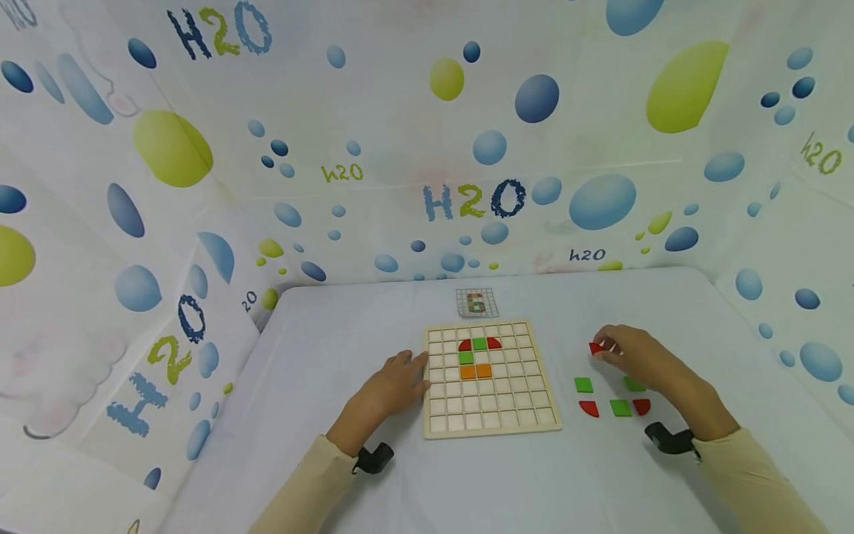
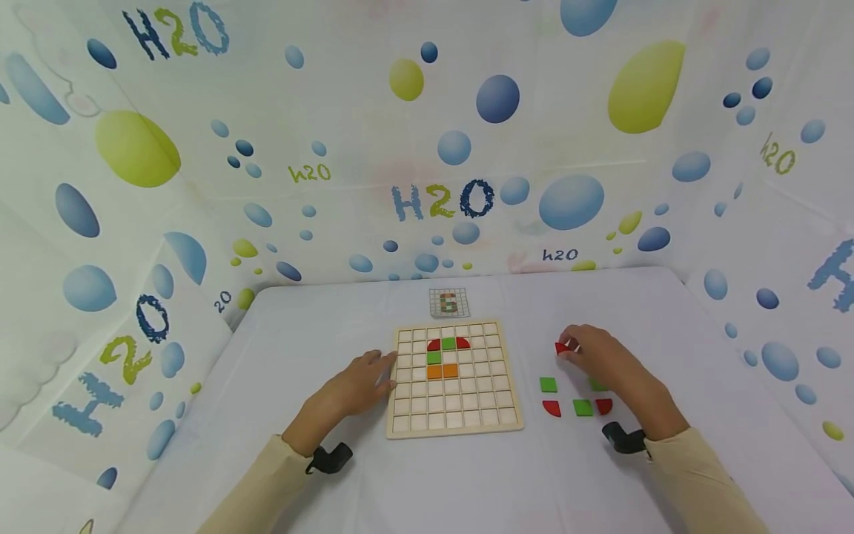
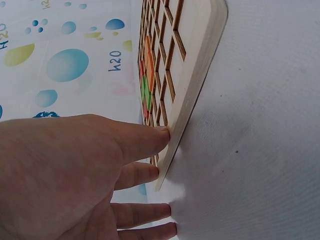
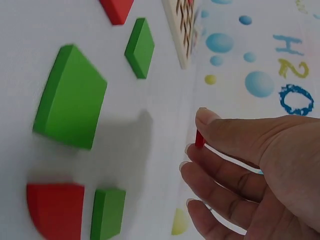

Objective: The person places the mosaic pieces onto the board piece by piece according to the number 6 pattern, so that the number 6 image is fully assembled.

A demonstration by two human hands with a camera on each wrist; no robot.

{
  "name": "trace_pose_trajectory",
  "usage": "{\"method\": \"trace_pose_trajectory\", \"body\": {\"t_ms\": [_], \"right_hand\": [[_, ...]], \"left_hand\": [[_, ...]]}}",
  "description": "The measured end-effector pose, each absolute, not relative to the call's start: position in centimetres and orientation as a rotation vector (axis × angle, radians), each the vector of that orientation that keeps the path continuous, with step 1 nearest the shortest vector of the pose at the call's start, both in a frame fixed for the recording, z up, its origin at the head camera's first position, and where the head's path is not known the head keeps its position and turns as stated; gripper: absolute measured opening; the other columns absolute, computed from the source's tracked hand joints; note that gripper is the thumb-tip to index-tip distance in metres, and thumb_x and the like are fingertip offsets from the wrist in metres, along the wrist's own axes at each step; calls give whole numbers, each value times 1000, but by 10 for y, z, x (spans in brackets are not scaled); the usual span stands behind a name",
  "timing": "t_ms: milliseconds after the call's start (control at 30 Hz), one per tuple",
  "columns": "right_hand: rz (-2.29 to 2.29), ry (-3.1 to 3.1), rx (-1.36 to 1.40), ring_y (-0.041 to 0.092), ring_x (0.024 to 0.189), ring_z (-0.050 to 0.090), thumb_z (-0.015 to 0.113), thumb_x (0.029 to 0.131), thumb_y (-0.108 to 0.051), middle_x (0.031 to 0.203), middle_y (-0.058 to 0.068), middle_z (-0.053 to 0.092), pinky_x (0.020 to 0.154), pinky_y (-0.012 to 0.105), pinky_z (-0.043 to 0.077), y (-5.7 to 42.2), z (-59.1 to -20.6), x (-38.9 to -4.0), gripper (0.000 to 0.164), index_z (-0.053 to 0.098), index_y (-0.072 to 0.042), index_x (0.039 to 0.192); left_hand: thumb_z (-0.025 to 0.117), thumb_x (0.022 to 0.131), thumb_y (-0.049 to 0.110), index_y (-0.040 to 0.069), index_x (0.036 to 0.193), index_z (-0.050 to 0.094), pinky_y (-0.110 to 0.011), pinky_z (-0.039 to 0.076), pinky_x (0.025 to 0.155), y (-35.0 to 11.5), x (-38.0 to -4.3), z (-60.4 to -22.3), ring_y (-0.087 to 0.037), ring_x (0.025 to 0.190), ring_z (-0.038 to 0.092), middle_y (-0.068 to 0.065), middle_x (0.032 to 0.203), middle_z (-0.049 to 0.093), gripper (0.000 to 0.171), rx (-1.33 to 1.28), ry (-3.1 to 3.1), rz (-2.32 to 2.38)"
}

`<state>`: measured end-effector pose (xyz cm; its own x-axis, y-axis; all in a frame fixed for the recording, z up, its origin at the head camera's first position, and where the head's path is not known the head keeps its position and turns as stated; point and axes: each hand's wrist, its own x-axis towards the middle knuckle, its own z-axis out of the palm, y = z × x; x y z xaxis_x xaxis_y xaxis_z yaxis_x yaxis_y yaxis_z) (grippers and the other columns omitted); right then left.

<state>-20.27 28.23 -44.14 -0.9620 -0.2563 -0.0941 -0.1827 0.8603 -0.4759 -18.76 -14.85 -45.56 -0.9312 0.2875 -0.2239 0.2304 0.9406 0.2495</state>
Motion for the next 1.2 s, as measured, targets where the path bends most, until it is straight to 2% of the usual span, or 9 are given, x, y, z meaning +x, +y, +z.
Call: {"method": "trace_pose_trajectory", "body": {"t_ms": [667, 967, 1200], "right_hand": [[-724, 2868, -429, 26, 101, 64, 76, 99, -16, 107, 6, 71, 94, 51, 60, 242, -434, -203, 24, 69, -7, 120], [-734, 2870, -488, 24, 99, 64, 75, 99, -15, 106, 5, 70, 90, 47, 61, 228, -433, -205, 22, 69, -6, 118], [-664, 2878, -536, 20, 93, 63, 77, 98, -15, 102, 4, 71, 84, 39, 61, 215, -437, -209, 23, 70, -5, 117]], "left_hand": [[60, 109, 33, 10, 161, 45, -59, 46, 114, -148, -186, -454, -43, 148, 43, -23, 162, 41, 59, 396, 2842, 330], [60, 109, 33, 9, 161, 44, -59, 46, 115, -148, -185, -452, -43, 149, 43, -24, 162, 40, 59, 397, 2847, 339], [60, 109, 33, 10, 161, 45, -59, 46, 115, -147, -185, -452, -43, 149, 42, -23, 163, 40, 59, 391, 2841, 339]]}}
